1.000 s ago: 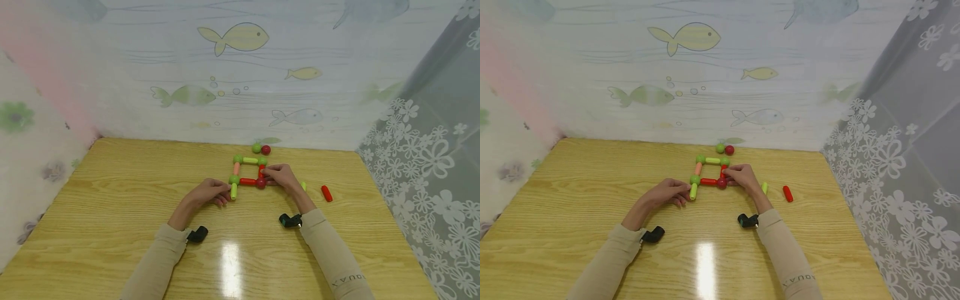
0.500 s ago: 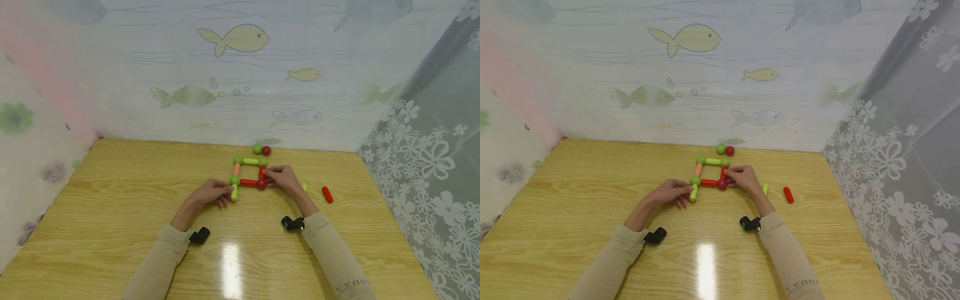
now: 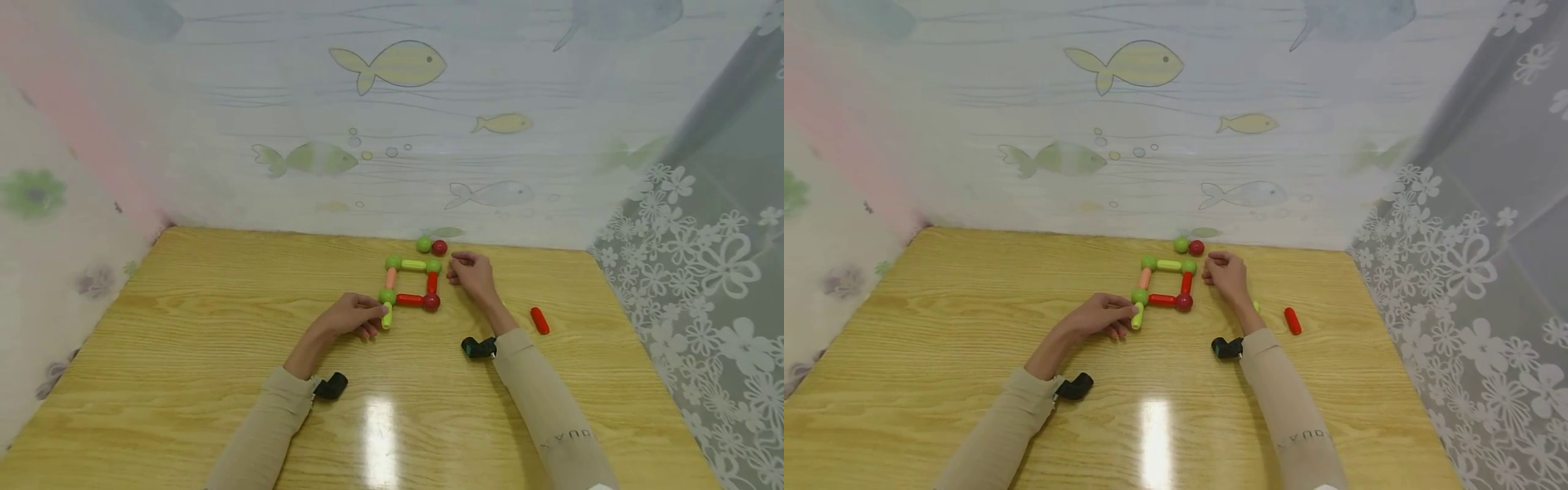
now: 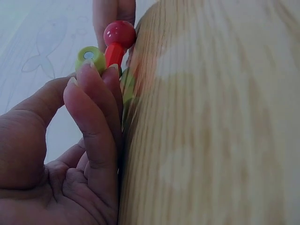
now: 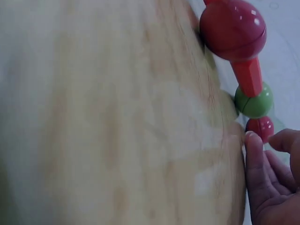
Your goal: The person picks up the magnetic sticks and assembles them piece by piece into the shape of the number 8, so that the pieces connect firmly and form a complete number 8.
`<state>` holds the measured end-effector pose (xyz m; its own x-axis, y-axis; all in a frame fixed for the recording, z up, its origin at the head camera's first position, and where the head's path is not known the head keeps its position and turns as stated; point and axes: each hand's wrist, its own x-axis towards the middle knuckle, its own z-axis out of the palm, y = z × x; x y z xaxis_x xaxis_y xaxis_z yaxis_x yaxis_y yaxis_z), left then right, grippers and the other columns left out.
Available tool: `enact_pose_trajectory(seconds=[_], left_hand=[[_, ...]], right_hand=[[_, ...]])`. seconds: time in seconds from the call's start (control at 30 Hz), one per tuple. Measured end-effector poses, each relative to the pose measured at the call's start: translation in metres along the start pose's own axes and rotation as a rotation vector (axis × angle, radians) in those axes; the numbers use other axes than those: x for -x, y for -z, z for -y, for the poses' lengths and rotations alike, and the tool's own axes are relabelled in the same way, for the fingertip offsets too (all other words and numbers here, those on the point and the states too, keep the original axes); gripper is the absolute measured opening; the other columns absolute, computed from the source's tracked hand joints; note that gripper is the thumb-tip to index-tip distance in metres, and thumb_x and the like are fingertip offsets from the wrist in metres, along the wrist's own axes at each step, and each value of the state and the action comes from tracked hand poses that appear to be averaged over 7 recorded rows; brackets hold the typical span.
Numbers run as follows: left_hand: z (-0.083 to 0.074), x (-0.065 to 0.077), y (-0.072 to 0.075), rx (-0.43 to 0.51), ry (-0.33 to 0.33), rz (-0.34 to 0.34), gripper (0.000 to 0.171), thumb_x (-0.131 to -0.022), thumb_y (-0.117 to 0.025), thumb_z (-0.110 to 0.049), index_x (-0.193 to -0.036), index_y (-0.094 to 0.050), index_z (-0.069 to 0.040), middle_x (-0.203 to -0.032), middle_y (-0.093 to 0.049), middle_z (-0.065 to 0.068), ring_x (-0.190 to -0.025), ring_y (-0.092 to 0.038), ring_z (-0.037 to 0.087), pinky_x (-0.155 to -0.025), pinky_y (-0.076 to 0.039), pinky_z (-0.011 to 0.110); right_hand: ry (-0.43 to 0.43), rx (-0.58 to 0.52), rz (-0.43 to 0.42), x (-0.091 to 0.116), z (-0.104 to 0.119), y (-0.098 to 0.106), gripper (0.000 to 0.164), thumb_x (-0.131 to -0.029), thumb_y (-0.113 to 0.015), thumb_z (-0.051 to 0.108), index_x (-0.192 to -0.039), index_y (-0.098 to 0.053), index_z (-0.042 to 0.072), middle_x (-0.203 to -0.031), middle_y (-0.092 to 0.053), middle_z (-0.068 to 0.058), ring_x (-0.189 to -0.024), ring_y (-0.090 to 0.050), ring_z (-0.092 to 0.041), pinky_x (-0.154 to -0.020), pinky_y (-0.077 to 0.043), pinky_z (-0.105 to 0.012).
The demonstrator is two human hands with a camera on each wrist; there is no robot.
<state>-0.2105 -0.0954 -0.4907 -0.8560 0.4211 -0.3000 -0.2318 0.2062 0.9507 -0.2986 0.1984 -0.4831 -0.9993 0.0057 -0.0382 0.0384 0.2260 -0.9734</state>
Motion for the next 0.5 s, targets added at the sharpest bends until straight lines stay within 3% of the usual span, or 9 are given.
enact_pose_trajectory(seconds=[0.23,0.37,0.5], left_hand=[[-0.001,0.000,-0.002,-0.010,0.002,-0.015,0.045,-0.102,-0.066,-0.025,-0.133,-0.060,0.007,-0.087,-0.071,0.011,-0.067,-0.067,0.013,-0.059,-0.056,0.026],[0.001,0.000,-0.002,-0.032,-0.015,-0.023,0.044,-0.102,-0.065,-0.025,-0.132,-0.060,0.007,-0.087,-0.072,0.011,-0.066,-0.066,0.013,-0.058,-0.054,0.025],[0.002,-0.001,-0.002,-0.042,-0.023,-0.028,0.043,-0.102,-0.064,-0.024,-0.132,-0.061,0.007,-0.086,-0.072,0.010,-0.065,-0.066,0.012,-0.057,-0.053,0.024]], right_hand=[[0.059,0.050,0.010,-0.018,0.004,-0.005,0.045,-0.103,-0.063,0.020,-0.141,-0.056,-0.003,-0.130,-0.062,-0.024,-0.074,-0.068,-0.008,-0.060,-0.058,-0.020],[0.062,0.115,0.003,-0.022,0.008,-0.010,0.053,-0.100,-0.067,0.030,-0.141,-0.056,-0.003,-0.129,-0.063,-0.023,-0.071,-0.066,-0.009,-0.055,-0.054,-0.018],[0.067,0.186,-0.039,-0.025,0.007,-0.017,0.050,-0.099,-0.070,0.031,-0.136,-0.061,-0.001,-0.122,-0.066,-0.020,-0.067,-0.062,-0.007,-0.052,-0.049,-0.017]])
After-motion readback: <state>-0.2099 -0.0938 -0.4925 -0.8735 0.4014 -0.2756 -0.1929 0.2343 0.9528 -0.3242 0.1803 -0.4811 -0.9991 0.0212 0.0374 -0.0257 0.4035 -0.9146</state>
